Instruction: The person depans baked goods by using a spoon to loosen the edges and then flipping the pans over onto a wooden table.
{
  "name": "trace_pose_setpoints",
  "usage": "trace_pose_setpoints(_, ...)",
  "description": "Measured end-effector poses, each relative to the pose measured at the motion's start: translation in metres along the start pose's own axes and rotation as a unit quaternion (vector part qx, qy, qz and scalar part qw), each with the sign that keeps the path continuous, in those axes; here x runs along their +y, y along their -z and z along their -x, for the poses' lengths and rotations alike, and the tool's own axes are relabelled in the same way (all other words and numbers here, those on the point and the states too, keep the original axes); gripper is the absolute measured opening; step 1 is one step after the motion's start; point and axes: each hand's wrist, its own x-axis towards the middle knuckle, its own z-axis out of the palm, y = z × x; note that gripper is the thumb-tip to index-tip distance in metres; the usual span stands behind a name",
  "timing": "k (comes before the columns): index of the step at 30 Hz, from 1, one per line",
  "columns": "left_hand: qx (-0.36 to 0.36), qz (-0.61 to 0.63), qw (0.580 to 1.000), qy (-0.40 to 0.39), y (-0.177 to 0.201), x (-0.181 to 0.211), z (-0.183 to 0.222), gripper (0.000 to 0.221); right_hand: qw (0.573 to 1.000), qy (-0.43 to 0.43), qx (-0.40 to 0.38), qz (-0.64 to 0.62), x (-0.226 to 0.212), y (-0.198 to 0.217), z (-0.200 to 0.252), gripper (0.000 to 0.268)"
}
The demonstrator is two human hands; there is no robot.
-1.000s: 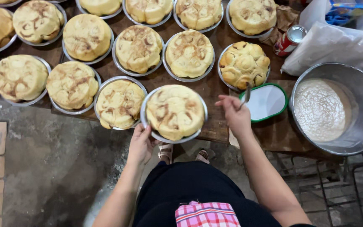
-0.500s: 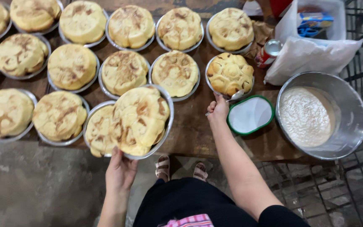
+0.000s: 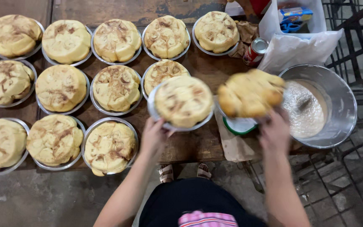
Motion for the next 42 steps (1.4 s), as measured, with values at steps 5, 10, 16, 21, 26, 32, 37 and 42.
trace_pose_setpoints(5, -0.038, 0.005, 0.997, 0.070, -0.064, -0.067, -0.090, 0.023, 0.992, 0.109, -0.035, 0.055, -0.056, 0.086, 0.095, 0.012)
trace_pose_setpoints(10, -0.033, 0.032, 0.994, 0.101, -0.103, -0.146, -0.190, 0.024, 0.990, 0.108, -0.012, 0.092, -0.042, 0.139, 0.125, 0.006)
trace_pose_setpoints(16, -0.122, -0.285, 0.936, 0.169, -0.051, -0.159, -0.165, 0.038, 0.995, 0.050, -0.028, 0.087, -0.022, 0.148, 0.119, 0.009)
trace_pose_setpoints(21, -0.217, -0.285, 0.921, 0.155, 0.036, -0.127, -0.035, 0.041, 0.978, -0.086, -0.185, -0.051, -0.011, 0.100, 0.099, 0.040)
trace_pose_setpoints(26, -0.107, -0.232, 0.964, 0.076, 0.065, -0.049, 0.069, 0.034, 0.937, -0.238, -0.256, 0.009, 0.051, 0.056, 0.073, 0.039)
trace_pose_setpoints(32, 0.046, -0.185, 0.974, -0.120, 0.036, -0.010, 0.113, 0.018, 0.854, -0.099, -0.402, 0.314, 0.127, 0.031, 0.059, 0.028)
trace_pose_setpoints(37, 0.099, -0.474, 0.821, -0.303, 0.026, -0.006, 0.115, 0.022, 0.764, 0.170, -0.441, 0.439, 0.078, -0.016, 0.113, 0.032)
trace_pose_setpoints(42, 0.082, -0.486, 0.839, -0.229, 0.009, -0.009, 0.125, 0.023, 0.722, 0.205, -0.476, 0.458, 0.067, -0.066, 0.164, 0.016)
